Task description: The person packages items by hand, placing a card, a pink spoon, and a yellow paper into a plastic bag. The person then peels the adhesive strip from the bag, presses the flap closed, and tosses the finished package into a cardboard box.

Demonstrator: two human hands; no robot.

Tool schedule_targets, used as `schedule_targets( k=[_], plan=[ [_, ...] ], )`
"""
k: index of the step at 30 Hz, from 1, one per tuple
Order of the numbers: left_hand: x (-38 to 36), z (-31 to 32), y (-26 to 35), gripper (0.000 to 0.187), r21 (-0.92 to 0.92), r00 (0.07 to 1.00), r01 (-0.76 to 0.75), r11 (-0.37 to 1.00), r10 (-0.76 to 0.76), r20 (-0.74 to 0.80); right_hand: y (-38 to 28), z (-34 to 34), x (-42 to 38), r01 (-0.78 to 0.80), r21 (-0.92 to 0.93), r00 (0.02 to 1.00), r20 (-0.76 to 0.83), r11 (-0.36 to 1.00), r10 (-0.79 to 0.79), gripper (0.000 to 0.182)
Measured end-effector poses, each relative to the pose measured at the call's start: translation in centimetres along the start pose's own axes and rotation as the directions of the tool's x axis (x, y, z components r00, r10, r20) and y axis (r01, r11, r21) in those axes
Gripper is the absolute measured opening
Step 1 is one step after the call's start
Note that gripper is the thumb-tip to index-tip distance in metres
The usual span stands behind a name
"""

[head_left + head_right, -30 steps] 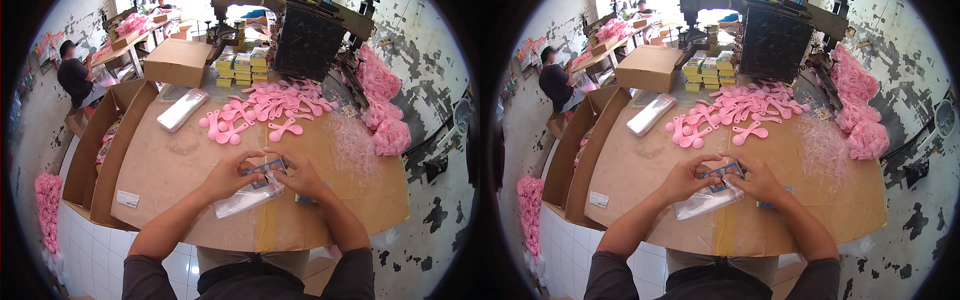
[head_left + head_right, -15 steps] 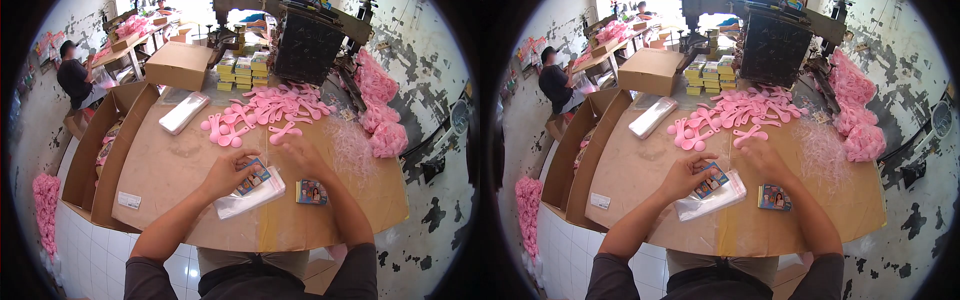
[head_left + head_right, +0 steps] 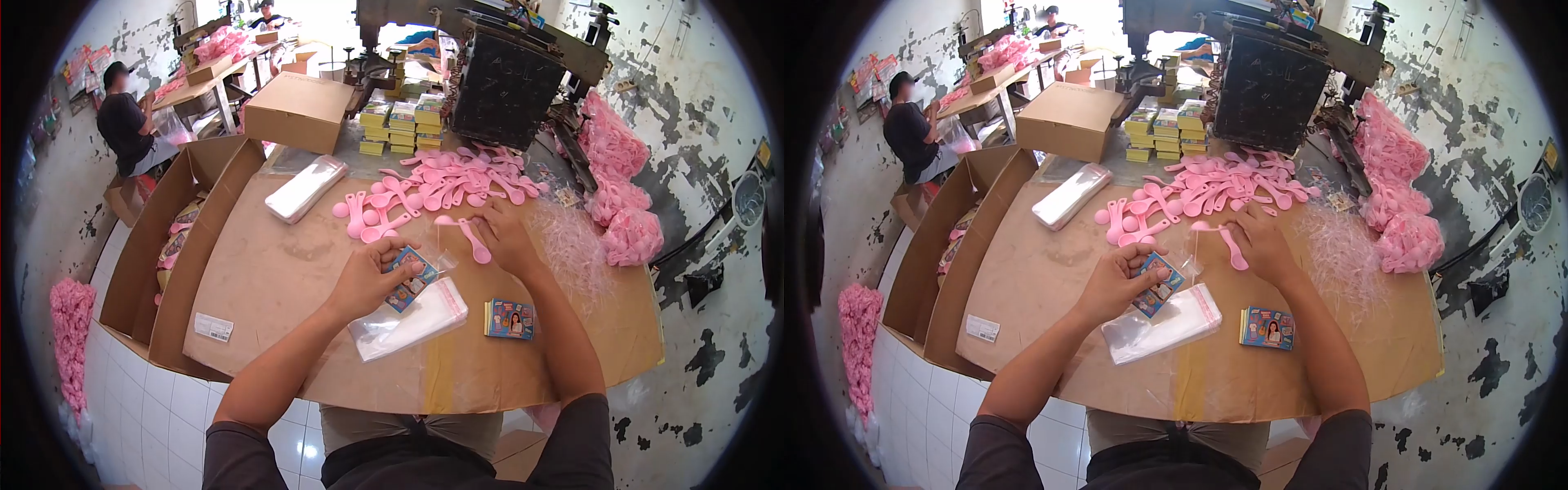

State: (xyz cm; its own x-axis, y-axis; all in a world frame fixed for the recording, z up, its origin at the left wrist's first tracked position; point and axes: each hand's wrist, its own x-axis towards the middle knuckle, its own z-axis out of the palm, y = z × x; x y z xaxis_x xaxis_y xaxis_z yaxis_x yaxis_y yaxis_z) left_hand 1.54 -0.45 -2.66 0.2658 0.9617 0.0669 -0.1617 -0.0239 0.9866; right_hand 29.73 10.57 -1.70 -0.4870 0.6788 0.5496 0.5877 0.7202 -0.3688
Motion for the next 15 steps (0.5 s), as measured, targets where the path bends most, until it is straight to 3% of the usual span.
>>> schedule_targets(
  k=[2,5,8,11,15],
  plan=[
    [-0.2,0.3,0.2,0.036,0.003,1.000,-0.014,1.000,0.014,-0.019,-3.5,-2.3,0.1,-0.100,0.222,0.986,0.151,0.970,0.067,0.011],
    [-0.2,0.5,-0.1,0.035,0.031,0.998,-0.058,0.998,0.059,-0.017,-6.2,-3.8,0.4,-0.231,0.388,0.968,0.184,0.892,0.171,0.011],
    [-0.2,0.6,-0.4,0.035,0.027,0.997,-0.079,0.997,0.079,-0.004,-6.6,-4.7,0.8,-0.172,0.356,0.984,0.109,0.918,0.142,0.013],
    [-0.1,0.5,-0.7,0.034,0.024,0.997,-0.083,0.996,0.083,0.000,-6.8,-5.3,0.9,-0.206,0.337,0.969,0.199,0.919,0.144,0.015],
    [-0.3,0.6,-0.5,0.032,0.038,0.999,-0.034,0.999,0.032,0.043,-6.6,-3.8,0.5,-0.289,0.506,0.957,0.132,0.813,0.258,0.015]
  ],
)
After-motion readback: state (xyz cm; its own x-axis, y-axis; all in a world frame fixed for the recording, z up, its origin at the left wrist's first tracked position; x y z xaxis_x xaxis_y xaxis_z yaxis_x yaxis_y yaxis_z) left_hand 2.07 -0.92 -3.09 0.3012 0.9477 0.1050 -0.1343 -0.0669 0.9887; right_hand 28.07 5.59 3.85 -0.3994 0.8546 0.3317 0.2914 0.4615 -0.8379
